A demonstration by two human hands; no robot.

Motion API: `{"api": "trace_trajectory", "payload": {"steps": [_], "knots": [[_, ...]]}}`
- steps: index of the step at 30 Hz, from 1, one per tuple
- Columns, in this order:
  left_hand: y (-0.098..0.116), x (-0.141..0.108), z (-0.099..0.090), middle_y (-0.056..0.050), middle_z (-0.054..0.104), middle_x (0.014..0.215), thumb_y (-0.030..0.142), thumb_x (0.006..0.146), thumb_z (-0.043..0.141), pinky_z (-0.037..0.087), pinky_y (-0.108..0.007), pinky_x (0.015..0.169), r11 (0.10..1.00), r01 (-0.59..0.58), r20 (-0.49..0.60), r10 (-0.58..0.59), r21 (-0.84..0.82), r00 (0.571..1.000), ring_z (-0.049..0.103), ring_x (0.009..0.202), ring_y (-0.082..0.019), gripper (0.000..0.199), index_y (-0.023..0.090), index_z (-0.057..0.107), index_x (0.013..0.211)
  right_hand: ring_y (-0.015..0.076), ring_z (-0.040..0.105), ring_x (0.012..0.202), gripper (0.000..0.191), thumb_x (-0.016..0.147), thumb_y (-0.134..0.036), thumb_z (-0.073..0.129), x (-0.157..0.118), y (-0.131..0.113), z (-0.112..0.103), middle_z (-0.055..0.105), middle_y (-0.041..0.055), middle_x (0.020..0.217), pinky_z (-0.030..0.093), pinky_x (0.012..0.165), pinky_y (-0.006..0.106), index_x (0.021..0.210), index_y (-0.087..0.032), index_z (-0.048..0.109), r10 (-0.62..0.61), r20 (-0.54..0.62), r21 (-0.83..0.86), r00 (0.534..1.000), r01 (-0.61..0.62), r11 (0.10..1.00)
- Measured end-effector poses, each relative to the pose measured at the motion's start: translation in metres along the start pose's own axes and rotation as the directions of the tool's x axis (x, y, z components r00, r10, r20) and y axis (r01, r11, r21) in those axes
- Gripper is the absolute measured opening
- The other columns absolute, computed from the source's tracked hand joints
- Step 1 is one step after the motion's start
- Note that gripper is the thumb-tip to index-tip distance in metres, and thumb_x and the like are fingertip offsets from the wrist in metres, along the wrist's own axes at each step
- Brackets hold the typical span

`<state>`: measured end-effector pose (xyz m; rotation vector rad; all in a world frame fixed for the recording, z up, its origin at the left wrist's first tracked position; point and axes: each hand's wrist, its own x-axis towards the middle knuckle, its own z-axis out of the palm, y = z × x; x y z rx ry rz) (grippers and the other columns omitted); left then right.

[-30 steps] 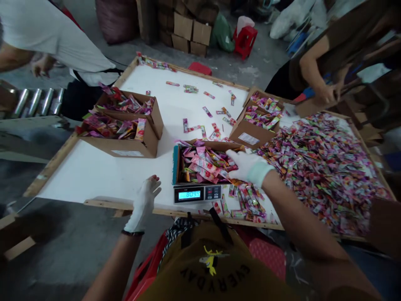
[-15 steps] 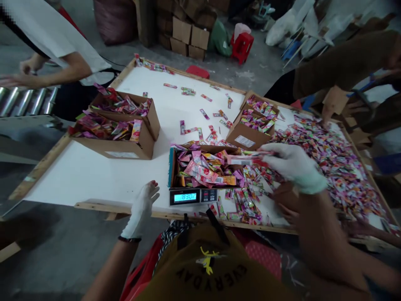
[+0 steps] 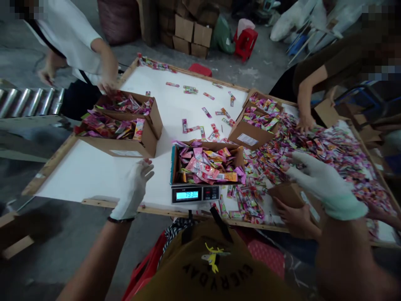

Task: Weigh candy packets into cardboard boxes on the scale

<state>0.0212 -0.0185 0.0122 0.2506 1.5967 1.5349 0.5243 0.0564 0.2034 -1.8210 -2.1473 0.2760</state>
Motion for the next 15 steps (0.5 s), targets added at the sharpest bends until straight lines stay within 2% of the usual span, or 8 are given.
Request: {"api": "trace_trajectory", "payload": {"steps": [4, 7, 9, 12, 14, 15], "knots": [[0.038, -0.008, 0.02, -0.013, 0.073, 0.128, 0.048, 0.08, 0.071, 0.053, -0.047, 0.105, 0.992, -0.115, 0.062, 0.118, -0.043, 0.991, 0.067, 0.123, -0.03, 0.035, 0.022, 0.068, 0.103, 0.0309, 0.078, 0.1, 0.044, 0.092, -0.05, 0.063, 0.02, -0.061, 0.021, 0.081, 0.0137, 0.119, 0.061, 0.095, 0.046, 0.121, -0.02, 0.076, -0.135, 0.094, 0.063, 0.986, 0.13, 0.99], [0.052, -0.022, 0.042, -0.013, 0.073, 0.131, 0.049, 0.081, 0.074, 0.052, -0.047, 0.108, 0.982, -0.185, 0.133, 0.188, -0.037, 0.973, 0.066, 0.128, -0.031, 0.038, 0.022, 0.072, 0.108, 0.0297, 0.076, 0.106, 0.035, 0.099, -0.043, 0.057, 0.038, -0.105, 0.042, 0.081, 0.0129, 0.115, 0.058, 0.098, 0.041, 0.116, -0.019, 0.076, -0.195, 0.168, 0.008, 0.966, 0.196, 0.98], [0.055, -0.033, 0.057, -0.011, 0.073, 0.132, 0.048, 0.082, 0.076, 0.051, -0.046, 0.11, 0.972, -0.233, 0.181, 0.236, -0.037, 0.955, 0.065, 0.129, -0.03, 0.037, 0.022, 0.073, 0.108, 0.0313, 0.076, 0.107, 0.037, 0.102, -0.048, 0.056, 0.049, -0.128, 0.063, 0.08, 0.0143, 0.113, 0.057, 0.095, 0.041, 0.116, -0.019, 0.074, -0.15, 0.283, -0.079, 0.947, 0.179, 0.981], [0.052, -0.048, 0.073, -0.01, 0.074, 0.129, 0.046, 0.083, 0.076, 0.051, -0.044, 0.11, 0.968, -0.248, 0.246, 0.25, -0.039, 0.937, 0.068, 0.124, -0.028, 0.034, 0.021, 0.075, 0.106, 0.0356, 0.076, 0.11, 0.051, 0.097, -0.056, 0.065, 0.059, -0.152, 0.104, 0.08, 0.017, 0.119, 0.057, 0.089, 0.041, 0.133, -0.02, 0.068, -0.073, 0.486, -0.181, 0.871, 0.182, 0.966], [0.048, -0.054, 0.078, -0.011, 0.076, 0.126, 0.049, 0.085, 0.074, 0.051, -0.044, 0.11, 0.97, -0.24, 0.297, 0.237, -0.028, 0.925, 0.068, 0.122, -0.028, 0.039, 0.021, 0.076, 0.113, 0.0348, 0.076, 0.113, 0.047, 0.101, -0.047, 0.062, 0.062, -0.159, 0.128, 0.079, 0.0169, 0.125, 0.057, 0.089, 0.04, 0.141, -0.022, 0.065, -0.075, 0.559, -0.192, 0.826, 0.217, 0.957], [0.045, -0.055, 0.078, -0.012, 0.076, 0.126, 0.05, 0.086, 0.074, 0.051, -0.045, 0.11, 0.973, -0.231, 0.315, 0.226, -0.021, 0.922, 0.069, 0.121, -0.028, 0.042, 0.02, 0.076, 0.116, 0.0331, 0.076, 0.114, 0.042, 0.104, -0.041, 0.057, 0.062, -0.159, 0.137, 0.079, 0.0157, 0.126, 0.057, 0.089, 0.038, 0.141, -0.024, 0.066, -0.082, 0.568, -0.188, 0.819, 0.227, 0.956]]}}
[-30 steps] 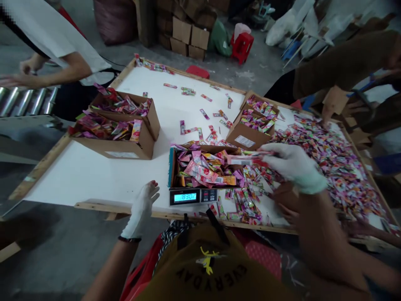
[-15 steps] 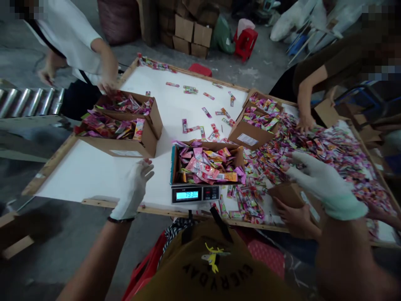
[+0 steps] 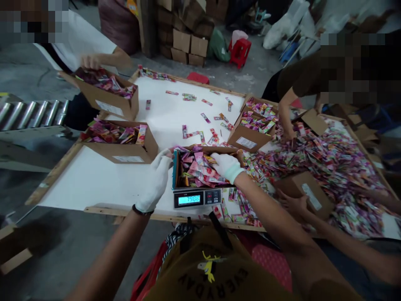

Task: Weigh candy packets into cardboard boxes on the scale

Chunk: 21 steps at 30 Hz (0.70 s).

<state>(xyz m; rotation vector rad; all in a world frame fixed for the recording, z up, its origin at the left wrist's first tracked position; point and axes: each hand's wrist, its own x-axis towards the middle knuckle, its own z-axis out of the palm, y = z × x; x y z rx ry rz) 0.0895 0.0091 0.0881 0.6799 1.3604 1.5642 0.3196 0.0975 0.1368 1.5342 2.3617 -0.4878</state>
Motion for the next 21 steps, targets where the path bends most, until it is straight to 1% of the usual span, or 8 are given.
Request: {"api": "trace_trajectory", "payload": {"steps": [3, 6, 8, 11, 15, 17, 18, 21], "knots": [[-0.01, -0.003, -0.007, -0.013, 0.075, 0.131, 0.052, 0.084, 0.074, 0.049, -0.047, 0.112, 0.998, 0.047, -0.038, -0.045, 0.033, 0.998, 0.068, 0.122, -0.03, 0.045, 0.021, 0.075, 0.117, 0.0279, 0.077, 0.114, 0.038, 0.107, -0.034, 0.049, 0.001, 0.007, 0.01, 0.081, 0.0111, 0.124, 0.056, 0.094, 0.035, 0.136, -0.027, 0.072, 0.004, -0.062, 0.054, 0.998, -0.001, 0.999], [-0.021, 0.0, -0.022, -0.012, 0.07, 0.14, 0.053, 0.08, 0.074, 0.048, -0.048, 0.112, 0.994, 0.098, -0.121, -0.092, 0.043, 0.988, 0.066, 0.126, -0.03, 0.046, 0.022, 0.072, 0.114, 0.0261, 0.077, 0.113, 0.037, 0.101, -0.03, 0.057, -0.016, 0.03, 0.005, 0.083, 0.0083, 0.121, 0.057, 0.101, 0.035, 0.133, -0.025, 0.076, 0.02, -0.206, 0.212, 0.978, 0.025, 0.977], [-0.028, 0.003, -0.032, -0.013, 0.069, 0.141, 0.054, 0.076, 0.073, 0.049, -0.049, 0.111, 0.99, 0.133, -0.156, -0.126, 0.035, 0.98, 0.066, 0.127, -0.031, 0.048, 0.022, 0.07, 0.112, 0.0265, 0.078, 0.11, 0.038, 0.094, -0.028, 0.064, -0.03, 0.049, -0.002, 0.084, 0.0079, 0.117, 0.058, 0.102, 0.037, 0.129, -0.021, 0.079, 0.05, -0.316, 0.341, 0.947, 0.064, 0.938], [-0.035, 0.006, -0.041, -0.016, 0.068, 0.141, 0.055, 0.069, 0.072, 0.051, -0.051, 0.108, 0.981, 0.189, -0.2, -0.177, 0.037, 0.964, 0.066, 0.126, -0.034, 0.054, 0.021, 0.068, 0.11, 0.0288, 0.078, 0.105, 0.039, 0.087, -0.035, 0.071, -0.049, 0.072, -0.012, 0.084, 0.0084, 0.112, 0.06, 0.102, 0.041, 0.12, -0.017, 0.082, 0.104, -0.452, 0.478, 0.886, 0.142, 0.867], [-0.038, 0.006, -0.041, -0.016, 0.067, 0.141, 0.056, 0.065, 0.072, 0.051, -0.051, 0.107, 0.975, 0.222, -0.228, -0.21, 0.029, 0.951, 0.065, 0.125, -0.035, 0.057, 0.021, 0.067, 0.109, 0.0309, 0.076, 0.11, 0.042, 0.084, -0.044, 0.072, -0.067, 0.079, -0.021, 0.082, 0.0099, 0.114, 0.058, 0.102, 0.045, 0.113, -0.016, 0.082, 0.146, -0.559, 0.543, 0.816, 0.227, 0.809], [-0.038, 0.006, -0.039, -0.015, 0.067, 0.141, 0.057, 0.067, 0.072, 0.051, -0.05, 0.107, 0.977, 0.209, -0.211, -0.196, 0.041, 0.958, 0.066, 0.125, -0.034, 0.055, 0.021, 0.067, 0.109, 0.0297, 0.075, 0.107, 0.039, 0.084, -0.047, 0.071, -0.075, 0.074, -0.026, 0.081, 0.009, 0.108, 0.059, 0.097, 0.042, 0.109, -0.017, 0.081, 0.164, -0.571, 0.568, 0.804, 0.243, 0.787], [-0.037, 0.007, -0.038, -0.015, 0.067, 0.14, 0.057, 0.069, 0.071, 0.051, -0.049, 0.107, 0.979, 0.198, -0.203, -0.184, 0.05, 0.962, 0.066, 0.124, -0.033, 0.054, 0.021, 0.067, 0.109, 0.0282, 0.074, 0.1, 0.038, 0.084, -0.048, 0.071, -0.079, 0.071, -0.03, 0.08, 0.0078, 0.099, 0.06, 0.091, 0.04, 0.104, -0.017, 0.08, 0.186, -0.567, 0.591, 0.803, 0.239, 0.77], [-0.038, 0.011, -0.037, -0.015, 0.069, 0.135, 0.057, 0.071, 0.072, 0.052, -0.048, 0.106, 0.984, 0.17, -0.2, -0.155, 0.059, 0.968, 0.066, 0.123, -0.032, 0.053, 0.021, 0.066, 0.109, 0.0199, 0.064, 0.069, 0.032, 0.083, -0.05, 0.073, -0.096, 0.067, -0.042, 0.066, 0.0011, 0.069, 0.055, 0.068, 0.032, 0.088, -0.019, 0.073, 0.28, -0.554, 0.666, 0.784, 0.215, 0.714]]}}
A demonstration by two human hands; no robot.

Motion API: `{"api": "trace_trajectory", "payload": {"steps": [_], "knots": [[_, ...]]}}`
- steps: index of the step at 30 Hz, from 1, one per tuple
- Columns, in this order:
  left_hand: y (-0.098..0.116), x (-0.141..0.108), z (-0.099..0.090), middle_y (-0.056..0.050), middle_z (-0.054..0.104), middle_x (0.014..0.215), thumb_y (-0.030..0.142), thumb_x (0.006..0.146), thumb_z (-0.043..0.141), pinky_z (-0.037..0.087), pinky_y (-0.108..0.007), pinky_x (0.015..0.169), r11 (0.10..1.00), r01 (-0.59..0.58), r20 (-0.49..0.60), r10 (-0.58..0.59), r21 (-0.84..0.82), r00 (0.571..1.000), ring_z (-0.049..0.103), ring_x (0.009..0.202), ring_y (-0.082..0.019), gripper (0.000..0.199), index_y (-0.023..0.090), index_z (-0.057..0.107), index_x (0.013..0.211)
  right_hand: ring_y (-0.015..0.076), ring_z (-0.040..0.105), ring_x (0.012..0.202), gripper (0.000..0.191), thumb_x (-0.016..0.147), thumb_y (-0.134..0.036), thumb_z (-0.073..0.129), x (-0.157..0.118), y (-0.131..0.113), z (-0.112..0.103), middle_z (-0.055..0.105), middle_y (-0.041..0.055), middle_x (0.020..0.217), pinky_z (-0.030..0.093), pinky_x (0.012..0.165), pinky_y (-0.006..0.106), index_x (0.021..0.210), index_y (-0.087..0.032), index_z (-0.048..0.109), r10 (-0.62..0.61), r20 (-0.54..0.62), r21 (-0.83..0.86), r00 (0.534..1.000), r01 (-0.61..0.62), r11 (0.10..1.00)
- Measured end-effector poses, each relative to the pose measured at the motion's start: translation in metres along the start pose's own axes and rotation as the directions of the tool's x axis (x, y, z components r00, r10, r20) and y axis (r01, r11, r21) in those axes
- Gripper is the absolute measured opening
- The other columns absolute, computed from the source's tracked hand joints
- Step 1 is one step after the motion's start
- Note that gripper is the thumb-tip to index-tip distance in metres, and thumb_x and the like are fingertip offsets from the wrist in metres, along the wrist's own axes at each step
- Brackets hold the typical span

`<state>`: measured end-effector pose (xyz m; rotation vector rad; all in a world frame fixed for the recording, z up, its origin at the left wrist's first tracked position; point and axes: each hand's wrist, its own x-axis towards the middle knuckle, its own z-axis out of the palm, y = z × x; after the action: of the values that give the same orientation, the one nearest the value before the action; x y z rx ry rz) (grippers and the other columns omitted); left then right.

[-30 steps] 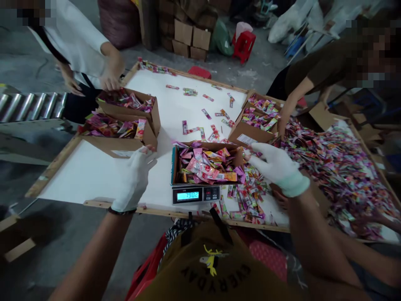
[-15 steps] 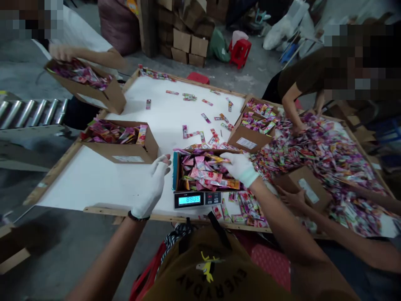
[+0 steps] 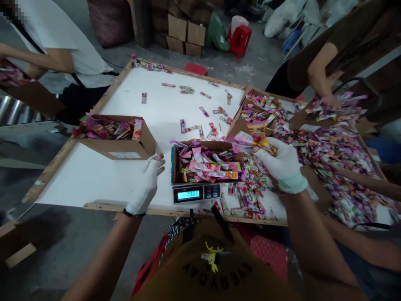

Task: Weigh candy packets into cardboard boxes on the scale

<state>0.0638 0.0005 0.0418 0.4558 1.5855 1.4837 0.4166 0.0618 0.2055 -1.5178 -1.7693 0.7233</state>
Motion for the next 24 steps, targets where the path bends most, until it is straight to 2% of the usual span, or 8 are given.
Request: {"api": "trace_trajectory", "payload": {"steps": [2, 4, 9, 14, 20, 24], "knots": [[0.0, 0.002, 0.0, -0.014, 0.069, 0.134, 0.058, 0.071, 0.072, 0.052, -0.047, 0.105, 1.0, -0.007, -0.006, 0.007, -0.01, 1.0, 0.067, 0.123, -0.032, 0.053, 0.022, 0.066, 0.108, 0.0156, 0.053, 0.058, 0.03, 0.081, -0.049, 0.075, -0.005, -0.005, -0.013, 0.058, -0.0015, 0.062, 0.047, 0.057, 0.028, 0.083, -0.02, 0.07, 0.021, -0.062, 0.016, 0.998, -0.02, 1.0], [0.0, 0.004, 0.001, -0.014, 0.07, 0.135, 0.058, 0.071, 0.072, 0.052, -0.047, 0.105, 1.0, -0.012, -0.003, 0.012, -0.019, 1.0, 0.067, 0.123, -0.031, 0.052, 0.022, 0.067, 0.108, 0.0137, 0.047, 0.055, 0.026, 0.08, -0.045, 0.075, -0.009, -0.004, -0.025, 0.056, -0.002, 0.061, 0.041, 0.052, 0.027, 0.083, -0.02, 0.07, 0.032, -0.121, -0.001, 0.992, -0.032, 0.999], [0.003, 0.003, 0.005, -0.014, 0.071, 0.133, 0.057, 0.067, 0.074, 0.05, -0.048, 0.107, 0.999, 0.019, -0.019, -0.019, -0.032, 1.0, 0.067, 0.122, -0.031, 0.055, 0.022, 0.067, 0.109, 0.0146, 0.046, 0.058, 0.022, 0.08, -0.042, 0.075, -0.018, 0.009, -0.04, 0.055, -0.0008, 0.062, 0.039, 0.052, 0.027, 0.085, -0.021, 0.072, 0.058, -0.197, -0.079, 0.979, -0.075, 0.994], [0.01, 0.002, 0.013, -0.013, 0.071, 0.13, 0.056, 0.066, 0.075, 0.049, -0.049, 0.108, 0.999, 0.003, -0.003, -0.003, -0.041, 1.0, 0.067, 0.12, -0.031, 0.049, 0.022, 0.065, 0.1, 0.0143, 0.045, 0.061, 0.027, 0.075, -0.046, 0.079, -0.02, 0.013, -0.04, 0.054, -0.0014, 0.065, 0.039, 0.055, 0.028, 0.08, -0.02, 0.069, 0.095, -0.179, -0.058, 0.979, -0.107, 0.993], [0.011, 0.005, 0.019, -0.014, 0.07, 0.133, 0.055, 0.069, 0.075, 0.048, -0.049, 0.11, 0.999, -0.003, 0.031, 0.005, -0.053, 1.0, 0.067, 0.119, -0.03, 0.053, 0.021, 0.067, 0.109, 0.0149, 0.048, 0.06, 0.03, 0.078, -0.048, 0.077, -0.023, 0.017, -0.046, 0.058, -0.001, 0.066, 0.039, 0.056, 0.029, 0.086, -0.02, 0.072, 0.151, -0.125, -0.082, 0.981, -0.162, 0.983], [0.013, 0.005, 0.019, -0.015, 0.069, 0.137, 0.056, 0.065, 0.076, 0.047, -0.05, 0.111, 0.999, 0.011, 0.037, -0.01, -0.042, 0.999, 0.066, 0.12, -0.031, 0.059, 0.02, 0.067, 0.11, 0.0153, 0.053, 0.063, 0.034, 0.076, -0.049, 0.076, -0.027, 0.021, -0.052, 0.063, 0.0003, 0.071, 0.042, 0.059, 0.028, 0.09, -0.018, 0.075, 0.113, -0.156, -0.123, 0.981, -0.133, 0.983]]}}
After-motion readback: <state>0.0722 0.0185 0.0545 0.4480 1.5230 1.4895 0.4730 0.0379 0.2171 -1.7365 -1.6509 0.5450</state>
